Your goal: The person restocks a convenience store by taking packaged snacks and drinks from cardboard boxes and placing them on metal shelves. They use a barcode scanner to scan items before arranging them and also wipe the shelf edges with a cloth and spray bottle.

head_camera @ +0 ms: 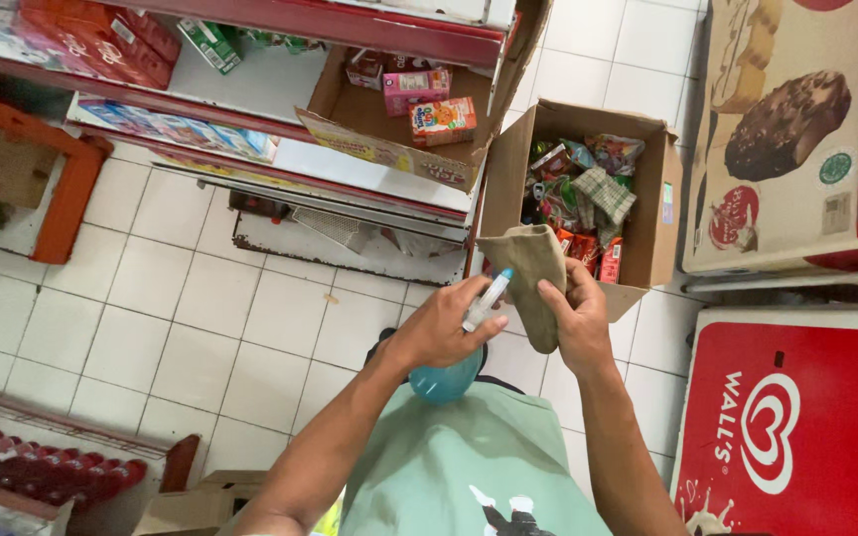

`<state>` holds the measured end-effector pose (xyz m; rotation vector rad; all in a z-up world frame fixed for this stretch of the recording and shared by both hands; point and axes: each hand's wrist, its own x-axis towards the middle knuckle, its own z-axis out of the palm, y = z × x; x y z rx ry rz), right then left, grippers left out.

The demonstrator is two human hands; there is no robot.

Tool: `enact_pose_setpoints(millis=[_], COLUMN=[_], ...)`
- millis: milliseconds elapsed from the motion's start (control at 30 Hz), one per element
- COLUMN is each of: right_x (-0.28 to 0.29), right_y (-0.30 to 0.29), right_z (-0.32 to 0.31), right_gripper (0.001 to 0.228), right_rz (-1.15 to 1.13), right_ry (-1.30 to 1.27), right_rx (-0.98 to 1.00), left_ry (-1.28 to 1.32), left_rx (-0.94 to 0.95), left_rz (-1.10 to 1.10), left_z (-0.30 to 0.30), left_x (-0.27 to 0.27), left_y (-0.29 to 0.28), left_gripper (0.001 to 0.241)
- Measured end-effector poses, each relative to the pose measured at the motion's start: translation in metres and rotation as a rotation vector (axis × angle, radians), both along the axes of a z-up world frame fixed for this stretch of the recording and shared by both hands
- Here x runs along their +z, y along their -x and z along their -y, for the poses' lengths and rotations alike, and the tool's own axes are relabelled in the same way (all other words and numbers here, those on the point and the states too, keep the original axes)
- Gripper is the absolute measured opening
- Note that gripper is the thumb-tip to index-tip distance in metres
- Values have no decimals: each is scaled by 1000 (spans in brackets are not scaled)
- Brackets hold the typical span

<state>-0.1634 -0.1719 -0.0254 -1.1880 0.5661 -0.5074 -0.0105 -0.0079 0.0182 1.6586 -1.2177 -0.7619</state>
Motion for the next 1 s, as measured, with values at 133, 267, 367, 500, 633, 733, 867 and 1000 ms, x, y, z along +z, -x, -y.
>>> enact_pose_setpoints(millis=[133, 267, 367, 500, 633, 733, 867, 1000], right_x=[8, 13, 15, 26, 60, 92, 119, 117], right_y=[-4, -16, -34, -64, -103, -152, -247, -325], right_z=[-4, -13, -25, -46, -73, -95, -97, -103], right_gripper=[41, 46, 54, 42, 22, 26, 53, 58], right_rz=[47, 126, 173, 164, 229, 384, 371, -74], right_ry=[-21, -47, -48, 175, 465, 661, 981, 1349], right_rx=[6, 27, 17, -108, -487, -729, -779, -736], left_ry=[32, 78, 91, 199, 348, 490, 508, 581], left_rx=[5, 5, 12, 20, -35, 2, 119, 203], left_rz=[-28, -156, -131, -58, 17, 78, 117, 444], left_z=[-3, -9, -15, -30, -51, -64, -83, -100], left_x=[9, 19, 29, 53, 89, 119, 138, 137], left_y=[-9, -18, -31, -62, -113, -157, -214, -263], left_gripper=[25, 21, 15, 33, 21, 28, 31, 29])
